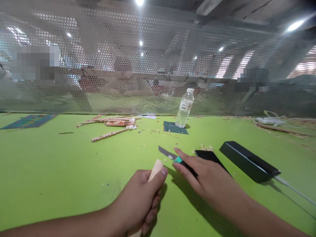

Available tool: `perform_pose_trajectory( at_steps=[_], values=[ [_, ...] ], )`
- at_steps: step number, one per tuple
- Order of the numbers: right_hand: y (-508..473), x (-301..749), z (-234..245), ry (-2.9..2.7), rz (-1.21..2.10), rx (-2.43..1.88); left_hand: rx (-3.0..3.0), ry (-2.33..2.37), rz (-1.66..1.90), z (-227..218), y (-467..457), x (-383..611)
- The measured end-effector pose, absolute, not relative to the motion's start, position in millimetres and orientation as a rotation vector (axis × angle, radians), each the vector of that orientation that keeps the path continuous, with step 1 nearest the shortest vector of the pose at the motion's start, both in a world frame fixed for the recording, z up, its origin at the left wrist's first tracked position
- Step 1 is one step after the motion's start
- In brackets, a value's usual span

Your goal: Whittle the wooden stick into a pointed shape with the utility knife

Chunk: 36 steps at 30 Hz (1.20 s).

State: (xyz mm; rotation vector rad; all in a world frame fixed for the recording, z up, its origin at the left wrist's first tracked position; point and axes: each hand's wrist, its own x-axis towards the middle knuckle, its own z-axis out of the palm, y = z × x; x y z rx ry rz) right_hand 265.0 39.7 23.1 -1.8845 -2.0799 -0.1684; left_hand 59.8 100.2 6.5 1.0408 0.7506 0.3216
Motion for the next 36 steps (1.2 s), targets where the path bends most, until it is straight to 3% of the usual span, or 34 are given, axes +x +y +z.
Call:
perform_pose_trajectory(
  at_steps=[25,36],
  values=[
    [51.0,273.5,28.4,-2.136,-0.019,-1.741,0.858,0.727,0.2,16.9,112.7,56.0],
    [46.4,269.4,31.5,-2.312,0.166,-1.577,1.053,0.714,0.282,10.2,107.8,55.8]
  ],
)
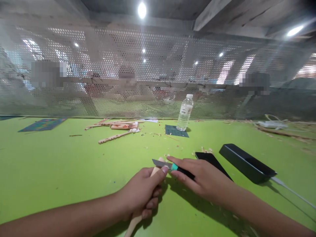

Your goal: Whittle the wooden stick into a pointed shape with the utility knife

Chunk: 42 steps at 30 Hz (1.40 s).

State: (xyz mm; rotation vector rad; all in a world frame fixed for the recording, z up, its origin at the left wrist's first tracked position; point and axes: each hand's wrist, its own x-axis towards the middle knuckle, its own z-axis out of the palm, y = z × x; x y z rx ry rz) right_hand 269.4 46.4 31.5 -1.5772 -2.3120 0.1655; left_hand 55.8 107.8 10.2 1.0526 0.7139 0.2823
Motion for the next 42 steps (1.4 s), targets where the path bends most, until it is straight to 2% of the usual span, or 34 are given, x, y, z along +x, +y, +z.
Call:
perform_pose_trajectory(
  at_steps=[17,22,35,42],
  values=[
    [36.9,255.3,27.4,-2.075,-0.197,-1.985,1.102,0.866,0.295,16.9,101.1,63.3],
    [43.4,264.9,31.4,-2.007,-0.132,-1.954,1.113,0.868,0.261,16.3,102.4,61.5],
    [43.4,270.3,35.2,-2.309,0.128,-1.527,1.132,0.68,0.294,12.6,106.9,53.6],
    [43.0,266.7,35.1,-2.335,0.161,-1.564,1.108,0.746,0.28,14.8,106.0,55.1]
  ],
)
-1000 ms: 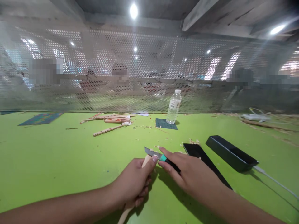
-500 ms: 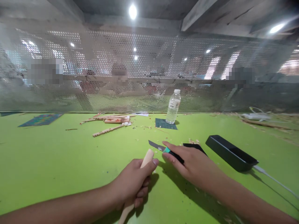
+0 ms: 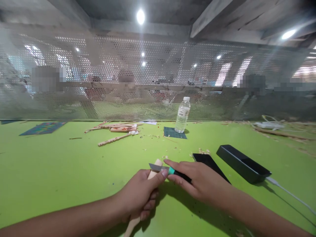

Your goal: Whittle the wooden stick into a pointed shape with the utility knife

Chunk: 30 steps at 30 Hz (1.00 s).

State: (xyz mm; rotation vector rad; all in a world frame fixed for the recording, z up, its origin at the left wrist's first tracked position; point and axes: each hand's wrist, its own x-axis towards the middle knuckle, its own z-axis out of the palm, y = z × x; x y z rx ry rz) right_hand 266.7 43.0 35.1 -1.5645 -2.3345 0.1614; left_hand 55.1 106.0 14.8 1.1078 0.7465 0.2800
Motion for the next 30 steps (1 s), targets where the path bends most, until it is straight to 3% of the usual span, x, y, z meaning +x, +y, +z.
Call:
perform_pose_trajectory(
  at_steps=[17,30],
  values=[
    [40.1,258.4,25.3,-1.991,-0.192,-2.059,1.082,0.801,0.255,16.5,105.4,59.5],
    [44.5,271.2,31.0,-2.177,0.089,-1.672,0.989,0.758,0.256,11.5,111.2,52.2]
  ],
)
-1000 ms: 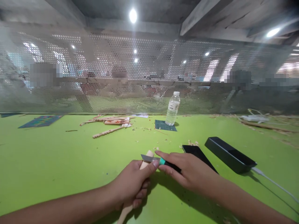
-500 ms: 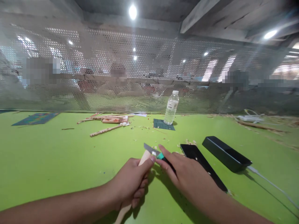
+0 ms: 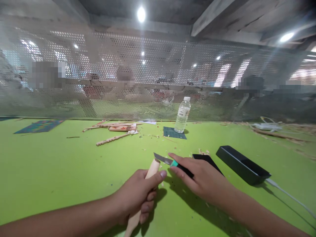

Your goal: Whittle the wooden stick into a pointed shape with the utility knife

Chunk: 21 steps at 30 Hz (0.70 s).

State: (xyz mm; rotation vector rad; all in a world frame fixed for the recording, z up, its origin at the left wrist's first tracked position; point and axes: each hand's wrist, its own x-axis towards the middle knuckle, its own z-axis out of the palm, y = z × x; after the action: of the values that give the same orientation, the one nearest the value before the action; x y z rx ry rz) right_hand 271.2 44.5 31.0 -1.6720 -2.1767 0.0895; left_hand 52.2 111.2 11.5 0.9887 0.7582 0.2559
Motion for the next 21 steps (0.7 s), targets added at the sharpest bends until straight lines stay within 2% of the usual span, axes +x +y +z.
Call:
perform_pose_trajectory(
  at_steps=[5,15,21],
  values=[
    [43.7,269.2,31.2,-2.303,0.221,-1.566,0.987,0.713,0.24,9.3,110.9,52.8],
    [39.9,257.2,26.0,-2.127,-0.054,-1.88,0.995,0.806,0.283,14.4,106.4,56.1],
    [47.8,270.1,31.7,-1.982,-0.026,-1.883,1.027,0.774,0.27,10.4,108.9,54.2]
  ],
)
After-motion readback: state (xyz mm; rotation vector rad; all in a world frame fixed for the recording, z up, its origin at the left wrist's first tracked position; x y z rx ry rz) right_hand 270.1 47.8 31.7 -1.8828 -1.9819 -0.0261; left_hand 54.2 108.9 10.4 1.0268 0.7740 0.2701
